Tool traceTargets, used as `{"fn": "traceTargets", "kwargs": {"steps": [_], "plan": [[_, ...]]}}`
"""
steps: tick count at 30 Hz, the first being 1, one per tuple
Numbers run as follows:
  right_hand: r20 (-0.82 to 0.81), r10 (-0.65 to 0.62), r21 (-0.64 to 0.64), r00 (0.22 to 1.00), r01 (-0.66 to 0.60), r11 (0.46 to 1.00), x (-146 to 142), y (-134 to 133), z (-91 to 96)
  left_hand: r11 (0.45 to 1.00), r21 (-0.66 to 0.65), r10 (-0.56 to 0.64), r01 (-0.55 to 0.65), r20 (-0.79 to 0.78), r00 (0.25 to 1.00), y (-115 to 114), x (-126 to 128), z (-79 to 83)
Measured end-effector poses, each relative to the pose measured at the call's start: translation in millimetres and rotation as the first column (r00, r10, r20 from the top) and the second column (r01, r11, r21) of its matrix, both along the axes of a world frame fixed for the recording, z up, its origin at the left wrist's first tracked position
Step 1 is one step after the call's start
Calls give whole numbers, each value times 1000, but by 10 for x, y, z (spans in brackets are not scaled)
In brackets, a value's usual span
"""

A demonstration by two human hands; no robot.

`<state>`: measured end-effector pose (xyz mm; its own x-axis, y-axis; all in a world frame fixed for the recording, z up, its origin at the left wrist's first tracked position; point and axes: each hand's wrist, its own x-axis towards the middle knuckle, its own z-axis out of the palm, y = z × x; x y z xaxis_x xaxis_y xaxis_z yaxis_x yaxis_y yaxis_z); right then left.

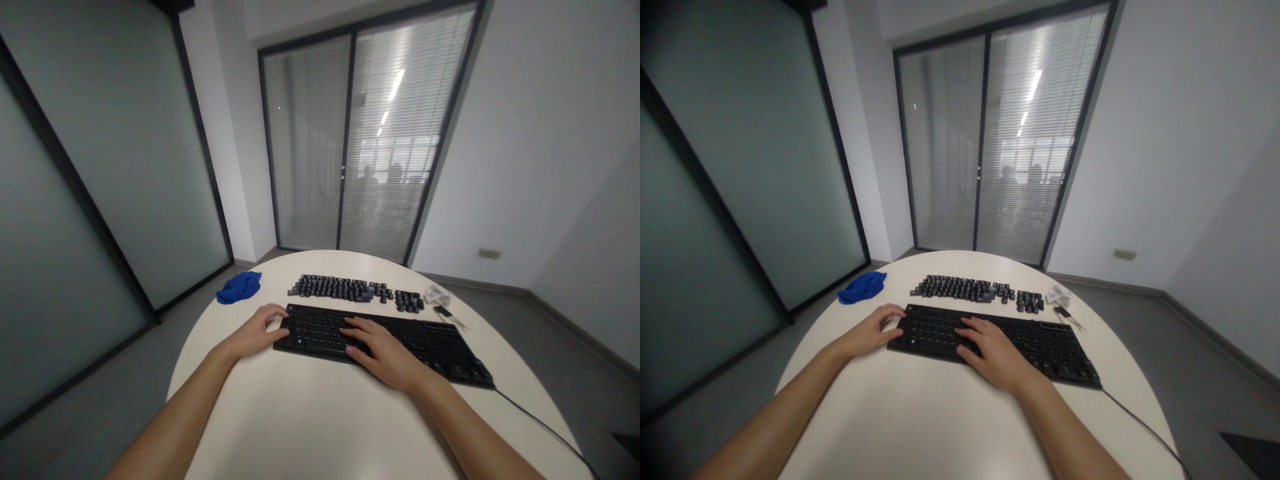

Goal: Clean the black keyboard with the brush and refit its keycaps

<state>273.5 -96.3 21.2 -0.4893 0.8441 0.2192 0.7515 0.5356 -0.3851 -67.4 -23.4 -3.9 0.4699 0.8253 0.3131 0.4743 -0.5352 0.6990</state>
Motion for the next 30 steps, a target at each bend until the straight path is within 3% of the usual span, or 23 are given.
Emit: {"fn": "traceTargets", "kwargs": {"steps": [5, 13, 25, 30], "plan": [[10, -2, 14, 1000, 2, 1000, 4, -10, -2, 997, -71, 41, -39, 25, 999, 70, -53, -131], [-6, 6, 18, 1000, -6, 1000, 11, -28, 6, 969, -248, 38, -13, 95, 995, 68, 26, -26], [-5, 3, 24, 1000, -3, 1000, 15, -50, 31, 981, -194, 29, -27, 11, 1000, 104, -25, -101], [-30, 12, -3, 999, -12, 1000, 30, -83, 84, 982, -183, -19, 38, 105, 994, 24, 23, -90]]}}
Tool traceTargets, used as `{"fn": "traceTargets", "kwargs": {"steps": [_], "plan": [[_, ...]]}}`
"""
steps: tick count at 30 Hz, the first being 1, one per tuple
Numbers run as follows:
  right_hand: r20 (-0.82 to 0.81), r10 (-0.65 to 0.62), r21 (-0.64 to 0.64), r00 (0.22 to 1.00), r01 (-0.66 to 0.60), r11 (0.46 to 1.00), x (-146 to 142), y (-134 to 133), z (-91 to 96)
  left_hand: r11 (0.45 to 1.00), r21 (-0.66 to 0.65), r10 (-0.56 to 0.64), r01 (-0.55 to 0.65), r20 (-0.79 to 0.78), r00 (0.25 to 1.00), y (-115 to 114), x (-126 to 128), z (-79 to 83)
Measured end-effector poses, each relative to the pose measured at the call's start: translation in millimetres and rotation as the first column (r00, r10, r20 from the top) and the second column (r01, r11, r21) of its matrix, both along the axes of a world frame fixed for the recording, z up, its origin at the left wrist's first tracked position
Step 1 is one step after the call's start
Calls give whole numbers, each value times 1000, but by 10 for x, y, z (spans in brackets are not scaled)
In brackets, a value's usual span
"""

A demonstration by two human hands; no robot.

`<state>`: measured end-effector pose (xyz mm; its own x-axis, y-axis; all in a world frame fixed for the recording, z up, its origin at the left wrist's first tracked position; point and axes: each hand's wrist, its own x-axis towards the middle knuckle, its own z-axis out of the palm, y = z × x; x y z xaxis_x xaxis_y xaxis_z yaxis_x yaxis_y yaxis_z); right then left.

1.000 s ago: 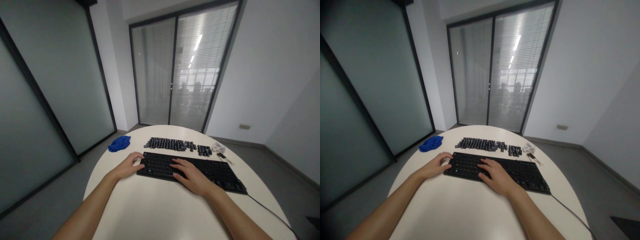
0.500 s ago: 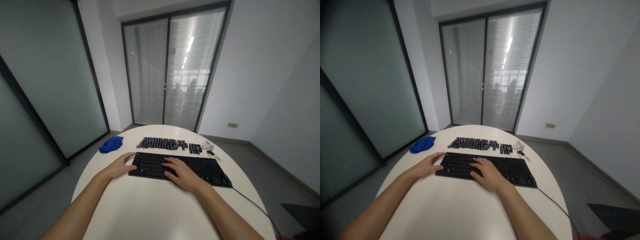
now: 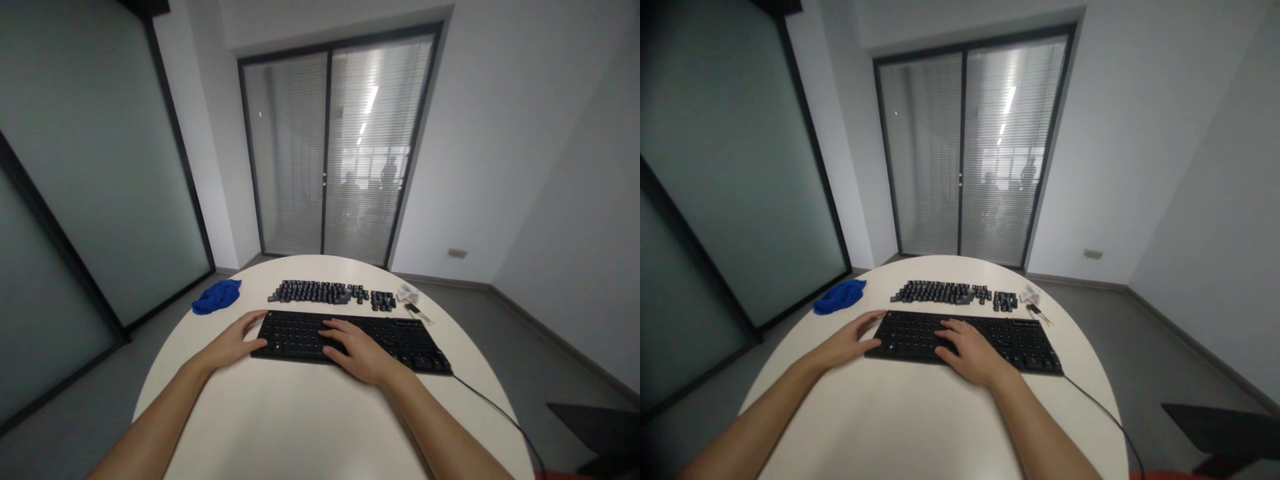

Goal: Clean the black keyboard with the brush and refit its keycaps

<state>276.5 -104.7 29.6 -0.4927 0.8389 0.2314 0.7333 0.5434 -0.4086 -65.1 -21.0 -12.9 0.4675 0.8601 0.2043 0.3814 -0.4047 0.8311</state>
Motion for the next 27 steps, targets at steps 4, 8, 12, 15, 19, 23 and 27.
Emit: {"fn": "traceTargets", "kwargs": {"steps": [4, 8, 12, 15, 19, 23, 27], "plan": [[9, -39, 16, 999, 39, 999, 117, -28, 77, 986, 161, 47, -36, -64, 997, -72, 68, 85], [82, -125, -15, 989, 127, 992, 292, -11, 79, 924, 383, 75, 8, -202, 976, -151, 173, 201], [120, -155, -77, 981, 165, 983, 325, -6, 2, 878, 445, 17, 173, -392, 920, -250, 333, 273], [108, -184, -84, 977, 194, 977, 241, -29, -37, 887, 420, 18, 191, -446, 895, -297, 430, 288], [100, -156, -98, 983, 166, 981, 115, -53, -26, 901, 416, 82, 127, -449, 890, -298, 460, 290], [49, -103, -89, 994, 107, 990, 97, -68, 48, 908, 417, 163, 42, -444, 881, -263, 409, 281], [76, -153, -69, 985, 158, 985, 212, -81, 102, 902, 431, 238, -25, -448, 862, -204, 332, 238]]}}
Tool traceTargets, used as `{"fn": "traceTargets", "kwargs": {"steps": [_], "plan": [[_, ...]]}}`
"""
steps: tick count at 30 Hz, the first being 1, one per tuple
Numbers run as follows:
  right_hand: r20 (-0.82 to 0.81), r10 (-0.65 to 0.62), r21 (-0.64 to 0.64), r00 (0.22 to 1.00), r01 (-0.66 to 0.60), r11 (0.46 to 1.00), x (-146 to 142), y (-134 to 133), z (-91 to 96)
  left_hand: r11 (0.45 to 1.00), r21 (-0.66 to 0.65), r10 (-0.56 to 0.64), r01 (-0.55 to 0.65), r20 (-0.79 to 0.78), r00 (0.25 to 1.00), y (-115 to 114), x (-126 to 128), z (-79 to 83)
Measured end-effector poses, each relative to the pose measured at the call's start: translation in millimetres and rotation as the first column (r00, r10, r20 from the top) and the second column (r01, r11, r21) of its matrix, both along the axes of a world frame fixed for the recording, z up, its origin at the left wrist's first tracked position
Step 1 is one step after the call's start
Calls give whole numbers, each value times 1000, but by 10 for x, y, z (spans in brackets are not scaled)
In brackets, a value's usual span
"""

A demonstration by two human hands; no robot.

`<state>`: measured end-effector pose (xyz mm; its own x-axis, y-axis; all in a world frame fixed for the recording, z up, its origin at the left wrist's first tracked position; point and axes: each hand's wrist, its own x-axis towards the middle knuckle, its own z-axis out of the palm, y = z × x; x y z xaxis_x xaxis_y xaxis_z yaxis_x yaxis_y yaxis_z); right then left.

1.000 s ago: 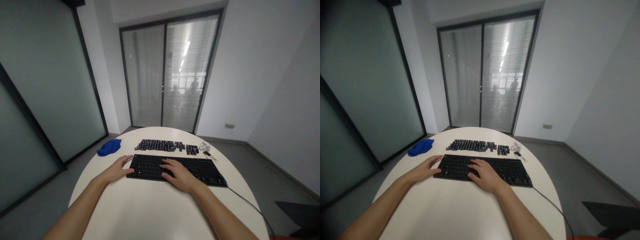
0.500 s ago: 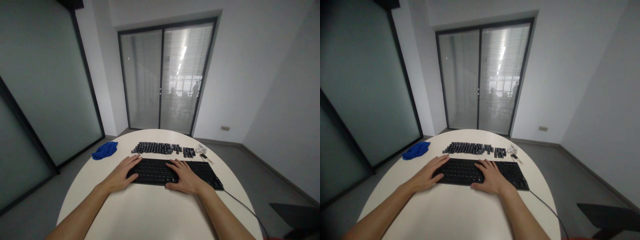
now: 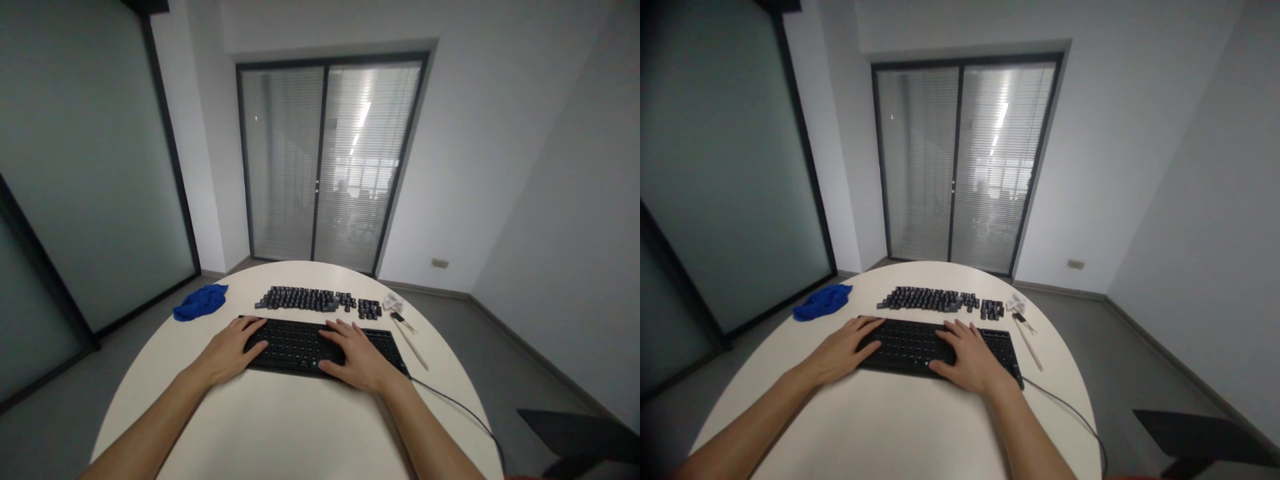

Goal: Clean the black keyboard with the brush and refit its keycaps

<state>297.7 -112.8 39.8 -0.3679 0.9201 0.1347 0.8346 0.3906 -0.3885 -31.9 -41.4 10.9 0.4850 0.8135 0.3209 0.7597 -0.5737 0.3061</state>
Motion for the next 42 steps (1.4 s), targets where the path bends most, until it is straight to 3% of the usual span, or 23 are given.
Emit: {"fn": "traceTargets", "kwargs": {"steps": [6, 10, 13, 16, 20, 22, 24, 26, 28, 34, 37, 42], "plan": [[54, -52, -56, 997, 55, 997, 96, 27, -72, 994, 73, 79, -81, 26, 997, 67, -30, -68], [47, -58, -33, 997, 60, 998, 59, 45, -102, 985, 153, 72, -81, 64, 995, 12, 144, -91], [43, -62, -22, 997, 63, 998, 41, 43, -95, 985, 175, -20, 12, 43, 999, -93, 418, -72], [32, -71, -18, 997, 72, 997, 37, 34, -83, 986, 108, -130, 127, 18, 991, -200, 804, -13], [-47, -86, 29, 995, 88, 996, 104, 56, -75, 987, 114, -128, 114, 124, 984, -299, 1355, 28], [-128, -147, 105, 981, 161, 981, 206, 103, -91, 987, 119, -125, 105, 182, 975, -349, 1557, -16], [-192, -288, 191, 938, 323, 927, 362, 178, -137, 984, 120, -151, 130, 181, 972, -400, 1670, -90], [-244, -397, 254, 885, 453, 855, 553, 272, -218, 976, 118, -196, 181, 127, 972, -438, 1702, -162], [-293, -442, 238, 848, 512, 825, 740, 367, -324, 976, 99, -204, 194, 108, 973, -453, 1687, -200], [-391, -514, 128, 763, 598, 791, 1047, 548, -582, 981, 48, -190, 186, 87, 978, -434, 1666, -156], [-394, -545, 83, 740, 619, 781, 1099, 598, -591, 984, 47, -174, 171, 82, 981, -430, 1689, -151], [-378, -532, 32, 758, 585, 810, 1174, 639, -514, 986, 3, -164, 165, 79, 983, -422, 1690, -154]]}}
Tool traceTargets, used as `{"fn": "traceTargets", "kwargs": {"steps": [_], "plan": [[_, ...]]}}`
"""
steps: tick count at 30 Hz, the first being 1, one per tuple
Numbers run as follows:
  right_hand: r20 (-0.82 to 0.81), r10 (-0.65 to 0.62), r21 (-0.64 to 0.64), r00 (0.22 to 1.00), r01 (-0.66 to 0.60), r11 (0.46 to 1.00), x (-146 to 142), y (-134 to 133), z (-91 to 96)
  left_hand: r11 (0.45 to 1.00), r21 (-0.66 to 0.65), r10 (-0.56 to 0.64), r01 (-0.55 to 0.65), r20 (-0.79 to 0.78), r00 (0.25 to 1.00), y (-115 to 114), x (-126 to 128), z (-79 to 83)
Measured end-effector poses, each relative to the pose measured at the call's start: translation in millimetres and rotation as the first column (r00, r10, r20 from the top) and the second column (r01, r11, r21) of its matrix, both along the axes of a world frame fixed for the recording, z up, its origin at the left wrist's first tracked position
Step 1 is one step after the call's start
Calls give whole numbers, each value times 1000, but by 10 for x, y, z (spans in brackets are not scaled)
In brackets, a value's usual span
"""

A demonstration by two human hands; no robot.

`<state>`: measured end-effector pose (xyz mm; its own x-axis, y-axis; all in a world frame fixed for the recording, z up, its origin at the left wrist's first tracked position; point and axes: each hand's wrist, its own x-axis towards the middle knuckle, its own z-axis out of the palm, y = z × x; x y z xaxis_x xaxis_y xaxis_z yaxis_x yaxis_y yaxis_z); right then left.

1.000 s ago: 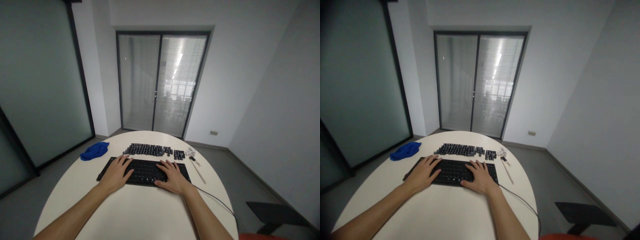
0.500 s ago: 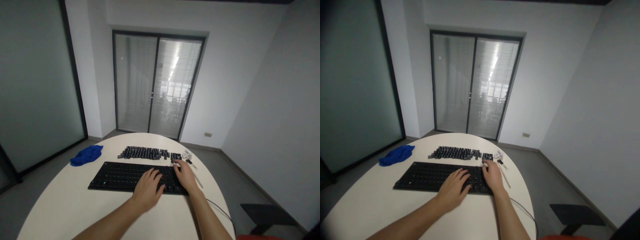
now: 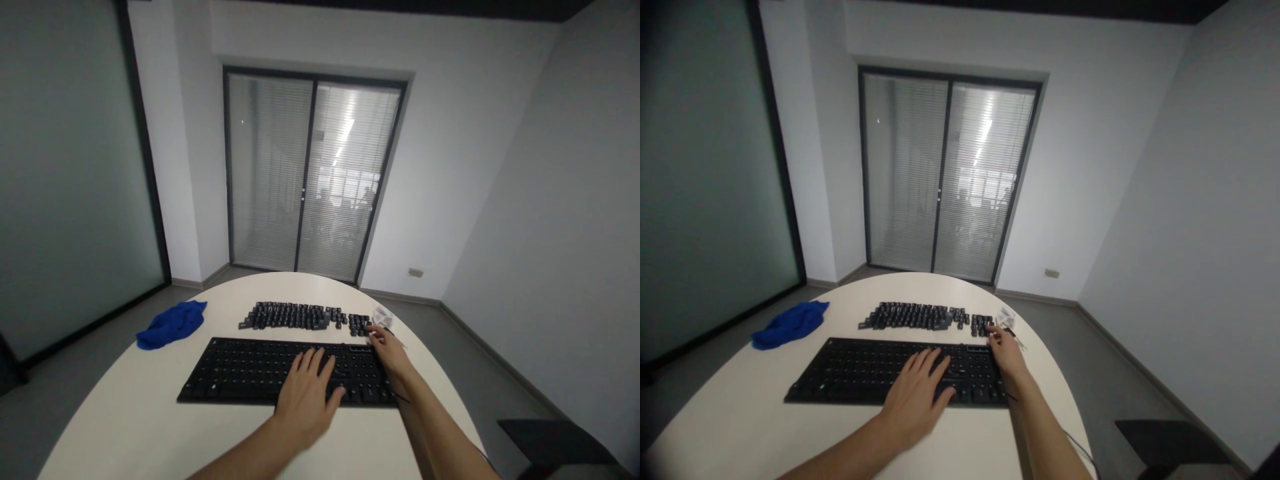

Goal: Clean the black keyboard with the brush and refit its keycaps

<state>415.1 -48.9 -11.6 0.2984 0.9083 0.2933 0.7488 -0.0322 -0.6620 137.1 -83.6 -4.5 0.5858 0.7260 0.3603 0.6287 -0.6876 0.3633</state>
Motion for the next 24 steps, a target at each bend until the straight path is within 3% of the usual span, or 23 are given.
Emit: {"fn": "traceTargets", "kwargs": {"steps": [9, 24], "plan": [[-94, -20, 34, 995, 24, 999, 56, -21, -29, 999, 19, 35, -34, -57, 998, -38, -21, 109], [67, -15, -12, 998, 16, 1000, 56, -17, 29, 997, 61, 51, -48, -44, 998, -25, -18, 107]]}}
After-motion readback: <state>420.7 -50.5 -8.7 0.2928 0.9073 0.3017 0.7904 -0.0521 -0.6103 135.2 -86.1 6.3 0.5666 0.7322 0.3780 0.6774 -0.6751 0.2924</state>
